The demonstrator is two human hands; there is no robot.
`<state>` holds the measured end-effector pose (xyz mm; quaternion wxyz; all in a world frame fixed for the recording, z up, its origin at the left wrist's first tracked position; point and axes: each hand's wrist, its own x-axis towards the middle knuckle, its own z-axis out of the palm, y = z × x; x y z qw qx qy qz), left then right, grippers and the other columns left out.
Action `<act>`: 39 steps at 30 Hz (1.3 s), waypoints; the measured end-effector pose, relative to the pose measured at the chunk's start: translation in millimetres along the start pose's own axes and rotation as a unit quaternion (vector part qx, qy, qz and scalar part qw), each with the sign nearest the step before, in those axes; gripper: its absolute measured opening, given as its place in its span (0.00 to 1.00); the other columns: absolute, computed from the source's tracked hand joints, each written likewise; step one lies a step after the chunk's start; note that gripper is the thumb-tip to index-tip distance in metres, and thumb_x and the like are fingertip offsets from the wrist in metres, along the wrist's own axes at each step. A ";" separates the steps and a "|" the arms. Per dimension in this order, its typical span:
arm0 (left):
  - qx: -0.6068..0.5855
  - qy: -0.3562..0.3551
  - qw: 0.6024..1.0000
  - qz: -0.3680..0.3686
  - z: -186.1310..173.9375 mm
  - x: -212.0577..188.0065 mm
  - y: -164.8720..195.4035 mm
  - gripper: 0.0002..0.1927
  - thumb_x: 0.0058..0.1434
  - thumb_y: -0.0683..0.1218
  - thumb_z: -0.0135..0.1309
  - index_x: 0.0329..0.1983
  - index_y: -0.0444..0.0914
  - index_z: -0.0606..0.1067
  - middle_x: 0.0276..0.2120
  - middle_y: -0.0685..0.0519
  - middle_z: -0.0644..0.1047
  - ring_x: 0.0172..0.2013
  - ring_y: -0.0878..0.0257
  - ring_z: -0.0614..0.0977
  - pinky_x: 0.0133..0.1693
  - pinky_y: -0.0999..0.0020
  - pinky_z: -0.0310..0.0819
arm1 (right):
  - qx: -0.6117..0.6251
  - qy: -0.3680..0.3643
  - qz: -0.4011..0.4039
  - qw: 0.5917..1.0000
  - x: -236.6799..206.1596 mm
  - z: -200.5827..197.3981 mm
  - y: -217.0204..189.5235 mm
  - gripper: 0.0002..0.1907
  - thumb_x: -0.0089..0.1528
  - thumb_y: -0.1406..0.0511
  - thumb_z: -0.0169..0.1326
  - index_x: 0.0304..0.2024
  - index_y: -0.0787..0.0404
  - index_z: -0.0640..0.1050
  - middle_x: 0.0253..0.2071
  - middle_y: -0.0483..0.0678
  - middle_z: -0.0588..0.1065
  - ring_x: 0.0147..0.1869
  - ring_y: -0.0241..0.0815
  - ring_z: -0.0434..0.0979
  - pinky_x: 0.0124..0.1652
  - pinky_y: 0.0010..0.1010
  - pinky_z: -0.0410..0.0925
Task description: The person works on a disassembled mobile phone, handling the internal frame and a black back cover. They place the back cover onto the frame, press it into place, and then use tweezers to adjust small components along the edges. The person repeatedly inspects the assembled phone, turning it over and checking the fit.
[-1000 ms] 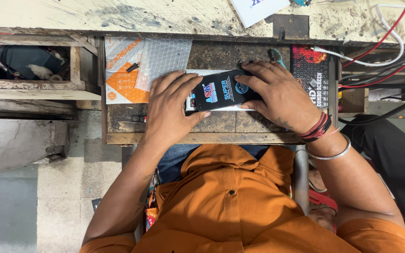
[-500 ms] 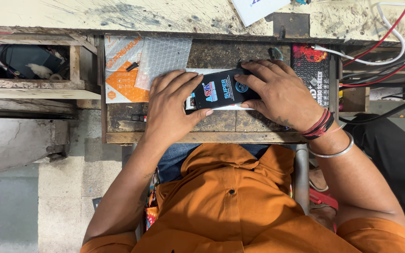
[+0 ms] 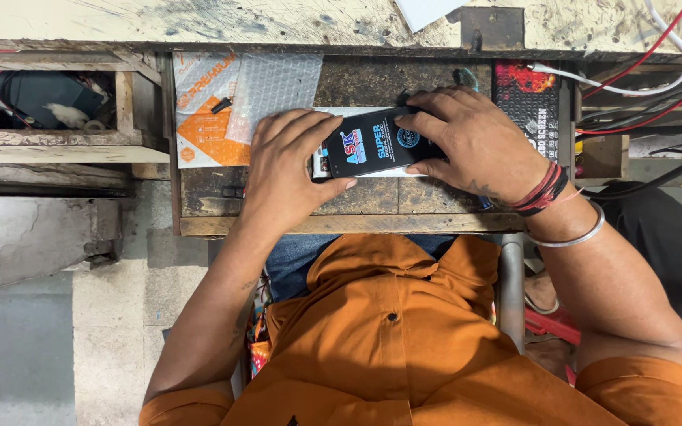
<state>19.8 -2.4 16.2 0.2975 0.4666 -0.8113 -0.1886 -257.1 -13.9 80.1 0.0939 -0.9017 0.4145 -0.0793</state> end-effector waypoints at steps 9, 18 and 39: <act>-0.008 -0.006 1.000 -0.001 1.0 4.0 -1.5 0.42 0.39 0.52 0.77 0.59 0.37 0.77 0.56 0.45 0.77 0.60 0.48 0.73 0.66 0.49 0.57 | -0.015 0.015 -0.042 0.999 -0.5 -3.1 2.9 0.34 0.52 0.53 0.67 0.57 0.59 0.78 0.60 0.54 0.74 0.60 0.58 0.73 0.58 0.45 0.67; -0.200 -0.028 0.977 -0.068 -25.2 5.4 16.0 0.42 0.44 0.42 0.75 0.65 0.43 0.73 0.62 0.50 0.71 0.60 0.54 0.77 0.60 0.59 0.76 | -0.007 0.069 -0.059 0.996 -6.3 -18.1 -0.9 0.32 0.55 0.53 0.68 0.57 0.60 0.77 0.61 0.56 0.73 0.62 0.60 0.73 0.59 0.45 0.69; -0.543 0.027 0.817 -0.190 -18.7 -2.4 34.5 0.17 0.67 0.45 0.61 0.55 0.31 0.78 0.42 0.54 0.83 0.40 0.73 0.80 0.44 0.77 0.76 | -0.081 0.121 -0.057 0.988 -24.7 -42.1 -48.6 0.33 0.53 0.59 0.69 0.60 0.58 0.76 0.63 0.57 0.70 0.64 0.60 0.70 0.62 0.45 0.68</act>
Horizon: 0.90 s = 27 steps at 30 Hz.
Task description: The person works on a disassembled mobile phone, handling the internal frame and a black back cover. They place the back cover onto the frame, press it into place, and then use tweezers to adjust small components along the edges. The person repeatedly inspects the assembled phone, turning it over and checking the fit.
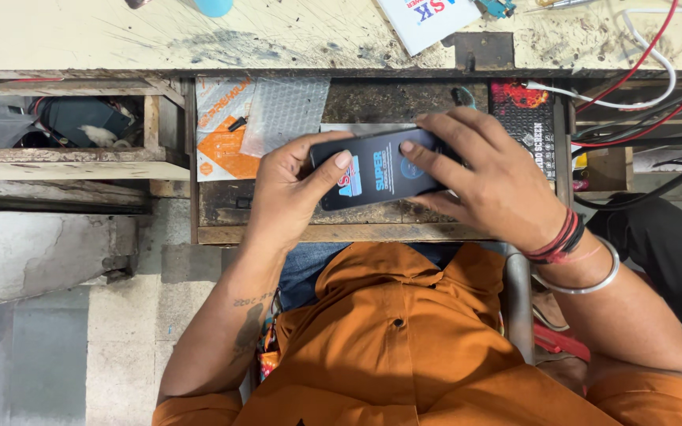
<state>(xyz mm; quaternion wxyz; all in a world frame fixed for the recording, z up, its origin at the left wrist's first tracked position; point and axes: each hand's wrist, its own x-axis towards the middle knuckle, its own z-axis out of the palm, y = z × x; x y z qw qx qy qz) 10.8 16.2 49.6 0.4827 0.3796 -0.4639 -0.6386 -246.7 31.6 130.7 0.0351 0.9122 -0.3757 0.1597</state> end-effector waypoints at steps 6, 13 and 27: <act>0.074 0.032 0.997 -0.007 4.0 -4.3 -7.5 0.13 0.66 0.46 0.62 0.49 0.33 0.82 0.34 0.57 0.81 0.33 0.74 0.77 0.37 0.78 0.73 | 0.004 -0.007 -0.005 1.000 -6.0 3.3 -8.2 0.34 0.53 0.59 0.67 0.61 0.58 0.75 0.62 0.57 0.70 0.63 0.60 0.70 0.61 0.46 0.68; 0.117 0.007 0.993 0.006 2.9 -9.0 -4.7 0.11 0.68 0.47 0.61 0.48 0.36 0.81 0.34 0.58 0.81 0.35 0.75 0.78 0.38 0.78 0.75 | -0.007 0.004 -0.015 1.000 -12.3 7.4 -11.3 0.34 0.55 0.57 0.67 0.62 0.57 0.75 0.63 0.55 0.71 0.62 0.59 0.71 0.61 0.46 0.69; 0.166 0.000 0.986 0.000 7.5 -13.2 -1.3 0.13 0.64 0.47 0.64 0.50 0.38 0.82 0.35 0.57 0.83 0.33 0.74 0.79 0.37 0.78 0.75 | 0.027 0.017 0.014 0.999 -21.7 24.3 -12.9 0.35 0.53 0.54 0.68 0.62 0.53 0.75 0.65 0.54 0.70 0.64 0.59 0.70 0.62 0.47 0.67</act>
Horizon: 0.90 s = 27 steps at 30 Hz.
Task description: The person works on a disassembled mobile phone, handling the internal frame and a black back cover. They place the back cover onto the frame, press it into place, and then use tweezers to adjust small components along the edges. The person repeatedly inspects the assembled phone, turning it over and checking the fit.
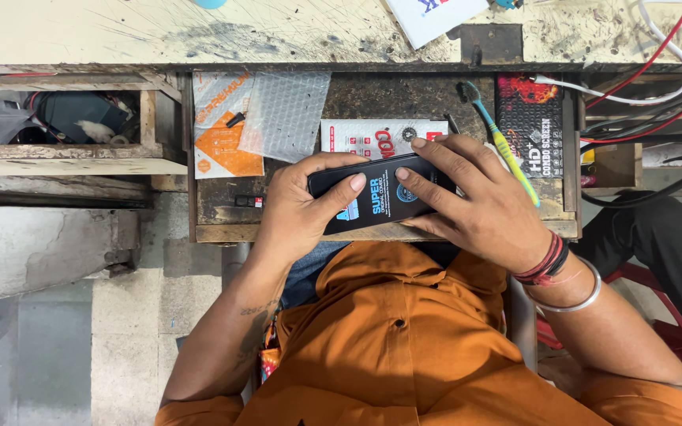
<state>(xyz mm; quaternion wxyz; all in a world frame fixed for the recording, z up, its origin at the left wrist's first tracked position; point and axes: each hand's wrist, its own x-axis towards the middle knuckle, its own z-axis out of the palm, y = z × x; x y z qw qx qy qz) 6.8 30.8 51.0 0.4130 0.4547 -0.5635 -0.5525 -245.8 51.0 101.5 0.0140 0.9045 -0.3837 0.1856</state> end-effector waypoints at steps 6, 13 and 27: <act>-0.010 0.001 1.000 -0.010 -0.3 0.7 -5.1 0.13 0.64 0.47 0.64 0.49 0.37 0.82 0.35 0.56 0.84 0.33 0.74 0.80 0.37 0.77 0.76 | 0.065 0.043 0.054 0.995 -8.1 14.4 0.8 0.37 0.51 0.52 0.70 0.62 0.50 0.75 0.67 0.58 0.67 0.68 0.62 0.69 0.63 0.48 0.67; 0.012 -0.013 1.000 -0.014 1.6 -2.4 -6.5 0.13 0.64 0.47 0.63 0.49 0.36 0.83 0.38 0.54 0.85 0.36 0.73 0.82 0.39 0.76 0.78 | 0.167 0.094 0.131 0.973 -22.6 32.5 1.0 0.48 0.51 0.53 0.72 0.66 0.68 0.67 0.68 0.63 0.67 0.71 0.63 0.72 0.65 0.44 0.69; -0.004 -0.013 0.999 -0.044 -0.6 3.4 -19.0 0.12 0.64 0.46 0.62 0.48 0.36 0.82 0.36 0.54 0.85 0.35 0.73 0.83 0.38 0.76 0.80 | 0.241 0.038 0.249 0.937 -26.3 50.5 8.0 0.54 0.44 0.57 0.75 0.68 0.64 0.65 0.63 0.59 0.72 0.63 0.51 0.76 0.52 0.35 0.72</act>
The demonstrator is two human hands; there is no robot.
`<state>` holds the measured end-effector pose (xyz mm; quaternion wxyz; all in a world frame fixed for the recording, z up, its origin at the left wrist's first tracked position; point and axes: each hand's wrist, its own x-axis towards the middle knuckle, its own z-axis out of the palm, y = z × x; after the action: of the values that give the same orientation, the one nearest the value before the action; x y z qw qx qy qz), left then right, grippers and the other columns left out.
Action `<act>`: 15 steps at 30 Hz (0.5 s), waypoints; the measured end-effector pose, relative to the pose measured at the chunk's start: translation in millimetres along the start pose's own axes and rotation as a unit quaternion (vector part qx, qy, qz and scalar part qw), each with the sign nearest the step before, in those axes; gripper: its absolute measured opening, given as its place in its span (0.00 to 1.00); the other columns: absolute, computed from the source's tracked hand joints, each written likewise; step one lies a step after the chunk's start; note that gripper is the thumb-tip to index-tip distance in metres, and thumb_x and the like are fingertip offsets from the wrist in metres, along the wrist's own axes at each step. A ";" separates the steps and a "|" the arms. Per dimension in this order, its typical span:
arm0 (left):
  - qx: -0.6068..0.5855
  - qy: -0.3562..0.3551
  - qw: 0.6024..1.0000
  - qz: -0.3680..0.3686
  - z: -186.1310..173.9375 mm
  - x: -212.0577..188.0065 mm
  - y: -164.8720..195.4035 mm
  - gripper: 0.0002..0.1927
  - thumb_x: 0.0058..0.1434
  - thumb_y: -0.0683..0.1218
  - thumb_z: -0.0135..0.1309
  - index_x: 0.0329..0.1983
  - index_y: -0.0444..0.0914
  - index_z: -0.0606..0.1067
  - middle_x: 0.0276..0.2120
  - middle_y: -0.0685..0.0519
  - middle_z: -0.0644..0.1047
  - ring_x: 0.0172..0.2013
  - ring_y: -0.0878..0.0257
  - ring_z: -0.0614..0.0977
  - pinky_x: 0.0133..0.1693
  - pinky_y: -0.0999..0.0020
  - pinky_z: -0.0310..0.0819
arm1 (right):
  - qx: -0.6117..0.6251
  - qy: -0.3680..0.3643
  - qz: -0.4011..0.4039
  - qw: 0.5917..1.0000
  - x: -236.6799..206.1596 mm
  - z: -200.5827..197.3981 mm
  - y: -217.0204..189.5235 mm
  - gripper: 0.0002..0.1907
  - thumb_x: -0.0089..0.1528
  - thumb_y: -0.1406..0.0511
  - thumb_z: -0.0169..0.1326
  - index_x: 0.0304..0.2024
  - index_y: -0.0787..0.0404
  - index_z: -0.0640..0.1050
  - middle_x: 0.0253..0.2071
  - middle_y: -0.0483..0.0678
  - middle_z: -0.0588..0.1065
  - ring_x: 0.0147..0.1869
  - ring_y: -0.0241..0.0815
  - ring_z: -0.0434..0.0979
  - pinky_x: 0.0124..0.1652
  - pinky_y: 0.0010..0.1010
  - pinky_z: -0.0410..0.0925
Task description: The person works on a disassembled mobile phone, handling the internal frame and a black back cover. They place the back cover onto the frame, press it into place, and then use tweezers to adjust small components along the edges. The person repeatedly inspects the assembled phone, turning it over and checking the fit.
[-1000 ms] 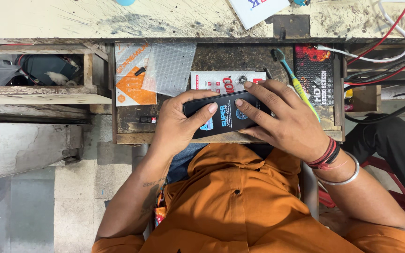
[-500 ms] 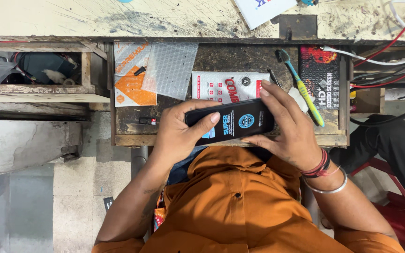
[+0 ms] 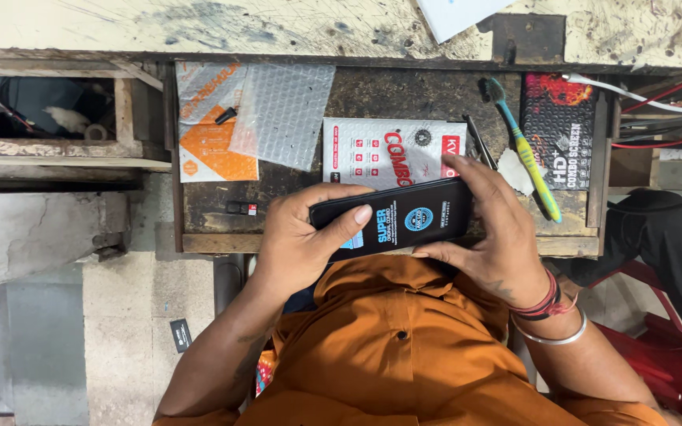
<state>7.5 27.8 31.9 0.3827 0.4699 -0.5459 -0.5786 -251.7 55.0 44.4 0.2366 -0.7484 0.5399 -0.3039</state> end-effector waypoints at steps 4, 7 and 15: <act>-0.036 0.008 0.999 -0.024 -1.2 0.4 -2.9 0.12 0.65 0.46 0.62 0.49 0.35 0.82 0.34 0.57 0.84 0.32 0.75 0.80 0.35 0.78 0.77 | 0.267 -0.041 0.147 0.951 -8.0 -0.5 11.5 0.57 0.49 0.65 0.72 0.76 0.61 0.55 0.56 0.55 0.75 0.56 0.39 0.79 0.49 0.29 0.74; -0.027 0.013 0.999 -0.027 -2.4 -0.7 -3.7 0.12 0.64 0.46 0.63 0.48 0.35 0.82 0.33 0.57 0.83 0.30 0.75 0.80 0.34 0.78 0.76 | 0.461 -0.061 0.138 0.875 -16.7 -3.9 21.3 0.50 0.58 0.74 0.64 0.77 0.62 0.53 0.63 0.55 0.73 0.60 0.40 0.78 0.56 0.32 0.73; -0.024 -0.002 0.999 -0.033 -2.9 0.3 -0.6 0.12 0.64 0.45 0.63 0.48 0.36 0.83 0.33 0.57 0.83 0.31 0.75 0.79 0.34 0.79 0.76 | 0.490 -0.060 0.160 0.855 -34.3 -4.1 34.6 0.50 0.58 0.77 0.63 0.79 0.66 0.54 0.57 0.54 0.75 0.55 0.37 0.77 0.52 0.29 0.72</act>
<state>10.3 26.8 31.4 0.3730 0.4773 -0.5171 -0.6048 -285.6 77.0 16.9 0.6501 -0.4557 0.4183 -0.4413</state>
